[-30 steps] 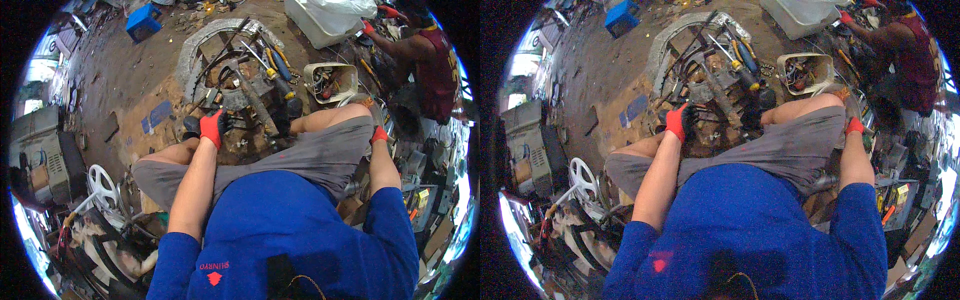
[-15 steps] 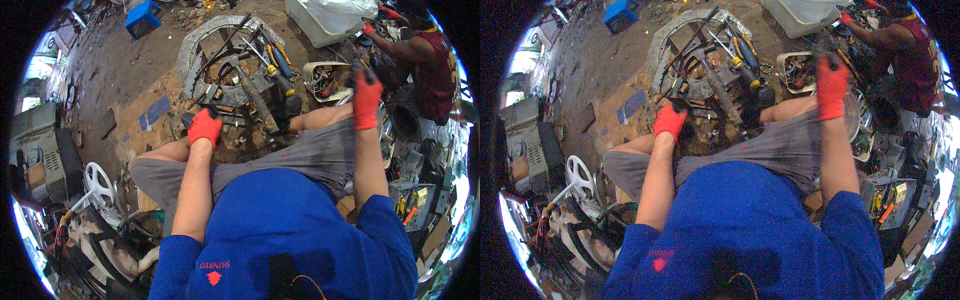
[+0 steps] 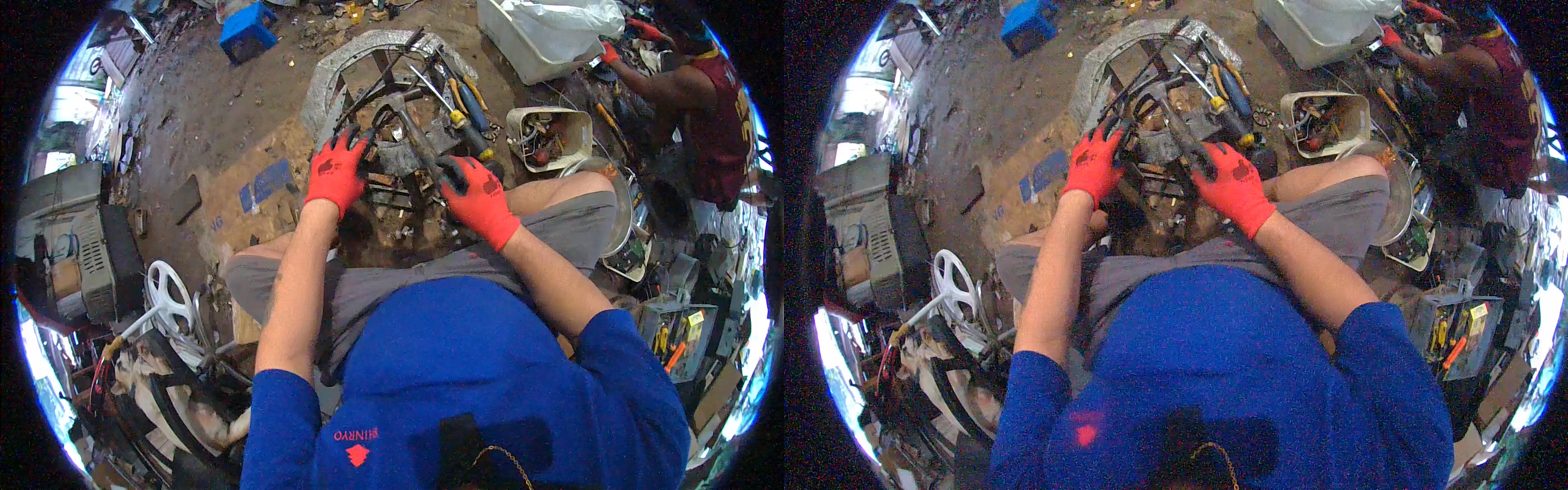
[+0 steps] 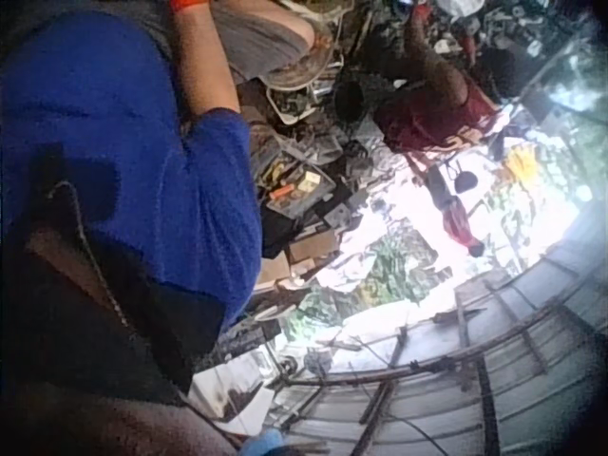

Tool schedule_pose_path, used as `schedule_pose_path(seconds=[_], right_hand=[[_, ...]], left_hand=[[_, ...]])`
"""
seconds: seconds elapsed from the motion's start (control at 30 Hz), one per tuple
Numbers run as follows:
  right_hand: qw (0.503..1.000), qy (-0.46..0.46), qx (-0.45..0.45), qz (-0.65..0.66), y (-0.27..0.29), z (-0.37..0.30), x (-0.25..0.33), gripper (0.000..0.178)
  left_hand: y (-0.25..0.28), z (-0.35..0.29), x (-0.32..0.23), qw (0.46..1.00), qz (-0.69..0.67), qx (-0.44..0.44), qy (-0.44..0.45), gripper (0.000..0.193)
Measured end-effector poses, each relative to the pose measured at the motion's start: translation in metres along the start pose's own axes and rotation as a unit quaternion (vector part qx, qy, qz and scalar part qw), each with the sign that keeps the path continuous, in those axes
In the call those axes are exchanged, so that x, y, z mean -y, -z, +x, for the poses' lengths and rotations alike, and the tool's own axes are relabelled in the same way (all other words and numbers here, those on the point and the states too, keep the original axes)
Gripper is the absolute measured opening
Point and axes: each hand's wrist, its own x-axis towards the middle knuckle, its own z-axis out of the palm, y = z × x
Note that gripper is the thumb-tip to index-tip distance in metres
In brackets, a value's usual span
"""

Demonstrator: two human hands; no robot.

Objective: The person sits on the ground and uses a hammer and chisel to break apart a metal object. They then use pliers to remove small pieces and examine the components.

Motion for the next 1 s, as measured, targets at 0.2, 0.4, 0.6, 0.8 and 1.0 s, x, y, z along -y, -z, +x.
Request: schedule_pose_path(seconds=[0.2,0.4,0.6,0.8,1.0], right_hand=[[0.999,0.001,-0.021,0.03,0.0,0.001,-0.002,0.044],[0.998,-0.012,-0.041,0.047,0.001,-0.003,-0.007,0.044],[0.983,-0.003,0.025,0.181,0.017,0.008,0.028,0.051],[0.942,-0.005,0.096,0.322,0.02,0.006,0.061,0.057],[0.913,-0.038,0.116,0.389,0.02,0.001,0.066,0.061]], left_hand=[[-0.028,0.025,0.04,0.996,0.027,0.039,-0.069,0.062],[-0.005,0.007,0.024,0.995,-0.095,-0.005,-0.015,0.061],[0.037,-0.034,-0.026,0.962,-0.259,-0.066,0.05,0.054],[0.065,-0.057,-0.064,0.925,-0.343,-0.159,0.041,0.056],[0.059,-0.066,-0.067,0.901,-0.384,-0.201,0.035,0.058]])
